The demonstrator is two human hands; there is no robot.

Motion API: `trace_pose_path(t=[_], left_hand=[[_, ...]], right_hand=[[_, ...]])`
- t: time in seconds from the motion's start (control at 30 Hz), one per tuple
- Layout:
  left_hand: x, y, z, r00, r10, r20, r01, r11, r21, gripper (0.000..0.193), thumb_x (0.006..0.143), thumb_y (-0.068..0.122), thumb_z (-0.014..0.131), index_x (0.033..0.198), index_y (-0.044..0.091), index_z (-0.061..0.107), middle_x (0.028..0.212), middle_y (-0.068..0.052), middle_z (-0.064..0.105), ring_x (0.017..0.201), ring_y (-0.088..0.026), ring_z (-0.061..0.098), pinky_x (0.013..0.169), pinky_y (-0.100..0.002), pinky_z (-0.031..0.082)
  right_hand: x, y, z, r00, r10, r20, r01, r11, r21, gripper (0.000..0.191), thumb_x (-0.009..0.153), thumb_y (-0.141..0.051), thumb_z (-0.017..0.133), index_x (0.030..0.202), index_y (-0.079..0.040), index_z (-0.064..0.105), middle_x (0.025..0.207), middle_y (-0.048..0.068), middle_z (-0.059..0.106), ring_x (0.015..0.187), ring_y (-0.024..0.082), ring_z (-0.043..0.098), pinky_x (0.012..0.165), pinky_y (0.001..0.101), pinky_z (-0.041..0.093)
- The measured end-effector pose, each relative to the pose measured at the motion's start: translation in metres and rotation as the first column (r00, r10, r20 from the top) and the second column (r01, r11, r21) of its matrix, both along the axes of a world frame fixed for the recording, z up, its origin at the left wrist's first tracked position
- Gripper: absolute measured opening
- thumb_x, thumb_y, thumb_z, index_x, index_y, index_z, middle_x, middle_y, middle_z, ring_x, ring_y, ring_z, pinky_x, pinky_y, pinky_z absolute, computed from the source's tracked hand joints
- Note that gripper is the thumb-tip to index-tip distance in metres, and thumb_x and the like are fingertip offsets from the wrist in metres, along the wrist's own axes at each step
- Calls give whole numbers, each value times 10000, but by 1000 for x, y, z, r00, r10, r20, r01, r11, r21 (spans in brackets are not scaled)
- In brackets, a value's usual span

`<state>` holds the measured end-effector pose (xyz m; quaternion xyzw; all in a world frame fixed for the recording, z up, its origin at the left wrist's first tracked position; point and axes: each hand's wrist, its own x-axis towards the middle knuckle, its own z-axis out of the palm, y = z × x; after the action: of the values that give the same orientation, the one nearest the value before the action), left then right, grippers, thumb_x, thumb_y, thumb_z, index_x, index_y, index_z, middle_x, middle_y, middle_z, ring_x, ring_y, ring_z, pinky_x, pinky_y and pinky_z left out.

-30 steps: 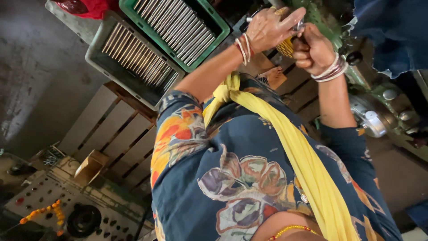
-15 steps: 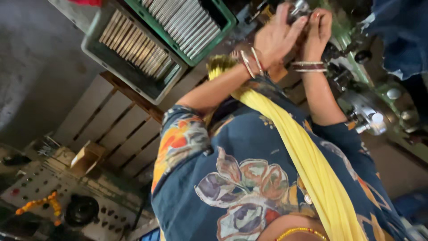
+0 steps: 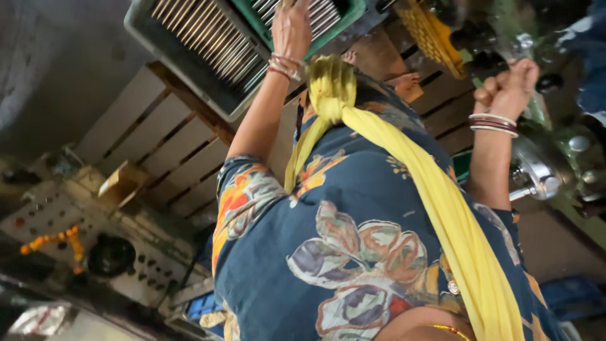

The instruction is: The person repeatedly picks up metal rods from a green tray, inserts them into a machine, operates a lever to process them, and places the finished rods into a second tray. The cycle repeats continuously throughout the clip.

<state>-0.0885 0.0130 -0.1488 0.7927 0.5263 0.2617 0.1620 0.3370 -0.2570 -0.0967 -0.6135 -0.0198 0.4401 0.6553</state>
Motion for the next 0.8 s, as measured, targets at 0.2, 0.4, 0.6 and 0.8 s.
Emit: trace_pose_path(t=[0.2,0.4,0.6,0.8], left_hand=[[-110,8,0,920,388,-53,-383,920,83,117,963,132,602,1048,67,647,1031,-163,683,930,-350,651,807,-433,550],[-159,-40,-12,868,67,-493,-251,915,-316,147,940,174,650,1030,58,649,1108,-190,654,1005,-368,652,789,-445,571],[-143,-31,-26,798,-21,-603,-43,995,-91,229,904,80,577,1109,83,679,1120,-171,659,999,-366,656,720,-448,569],[-139,-23,13,915,323,-244,-366,916,-161,163,844,94,612,993,52,664,938,-166,700,908,-349,660,766,-454,566]], right_hand=[[24,-3,2,998,-30,-62,30,1000,3,187,1200,-330,623,1152,-184,517,729,-28,270,579,104,262,463,250,201],[31,1,10,998,-29,-56,29,1000,4,210,1214,-341,597,1177,-145,532,701,-26,236,569,108,260,471,249,206],[30,17,7,1000,20,-12,-20,999,-39,192,1184,-327,607,1199,-143,556,732,-24,290,600,110,264,498,272,209],[34,23,1,992,39,-123,-36,999,29,201,1143,-348,649,1189,-163,585,717,-27,309,565,91,268,482,249,224]])
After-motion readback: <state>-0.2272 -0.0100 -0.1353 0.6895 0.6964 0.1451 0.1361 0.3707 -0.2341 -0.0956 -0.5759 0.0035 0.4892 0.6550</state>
